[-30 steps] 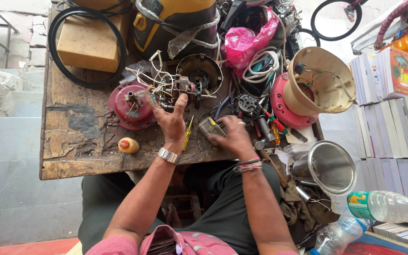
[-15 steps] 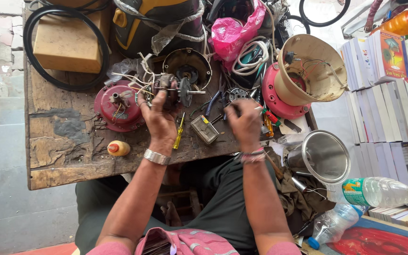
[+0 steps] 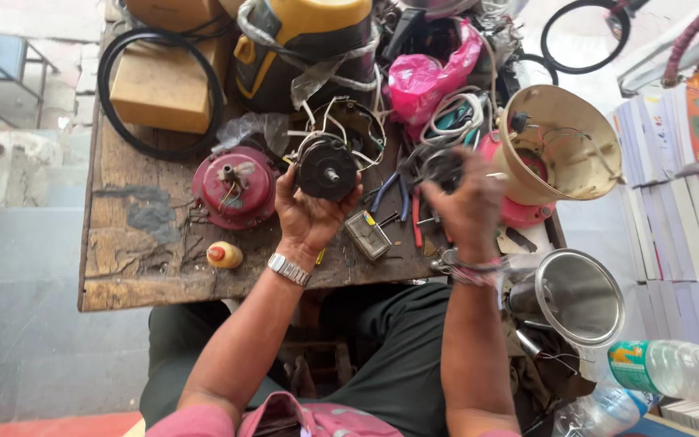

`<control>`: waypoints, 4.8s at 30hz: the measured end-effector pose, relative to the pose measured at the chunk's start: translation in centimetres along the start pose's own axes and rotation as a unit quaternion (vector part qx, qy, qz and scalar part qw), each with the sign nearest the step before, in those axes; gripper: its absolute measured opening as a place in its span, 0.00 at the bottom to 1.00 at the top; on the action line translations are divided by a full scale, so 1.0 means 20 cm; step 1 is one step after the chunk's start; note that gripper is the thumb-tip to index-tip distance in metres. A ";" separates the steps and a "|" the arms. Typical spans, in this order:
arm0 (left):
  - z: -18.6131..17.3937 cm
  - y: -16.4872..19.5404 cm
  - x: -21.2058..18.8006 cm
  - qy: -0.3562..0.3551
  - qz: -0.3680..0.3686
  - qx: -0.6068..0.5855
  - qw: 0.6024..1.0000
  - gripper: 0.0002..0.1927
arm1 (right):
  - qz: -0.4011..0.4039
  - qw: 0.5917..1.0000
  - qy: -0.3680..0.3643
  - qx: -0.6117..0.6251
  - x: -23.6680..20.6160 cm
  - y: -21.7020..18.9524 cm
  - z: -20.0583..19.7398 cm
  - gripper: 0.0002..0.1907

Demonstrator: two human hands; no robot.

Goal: The person holds a small electric motor rotor and uses a screwdriver and a hammer to adjust its internal components. They repeatedly tap the rotor with the hammer while rotating it by hand, then switch to using the screwdriver to pry or align parts inside the rotor.

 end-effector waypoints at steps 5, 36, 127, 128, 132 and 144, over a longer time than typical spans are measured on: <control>0.04 0.00 0.06 -0.007 0.009 0.047 0.999 0.35 | -0.113 0.938 0.104 0.311 -0.07 -0.30 -0.53 0.37; -0.06 -0.23 0.31 0.041 0.020 0.057 0.997 0.29 | -0.202 0.941 0.064 0.266 0.02 -0.45 -0.34 0.49; 0.45 -0.04 0.23 -0.031 0.172 0.486 0.857 0.52 | -0.123 0.762 -0.073 0.631 0.11 -0.02 0.21 0.37; 0.46 -0.04 0.24 -0.036 0.174 0.487 0.855 0.52 | -0.122 0.756 -0.078 0.639 0.11 -0.02 0.21 0.38; 0.48 -0.04 0.26 -0.034 0.152 0.498 0.853 0.54 | -0.126 0.751 -0.086 0.642 0.13 -0.03 0.20 0.38; 0.02 0.08 0.22 0.033 0.203 0.363 0.909 0.51 | 0.091 0.960 -0.099 0.247 0.14 0.53 0.19 0.27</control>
Point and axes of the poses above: each hand's wrist, its own x-axis towards the middle knuckle, its own z-axis out of the palm, y = z × x, the point moved 10 cm from there along x, towards the middle knuckle, and after that the axes turned 12 degrees about -y, right-handed, at the moved point
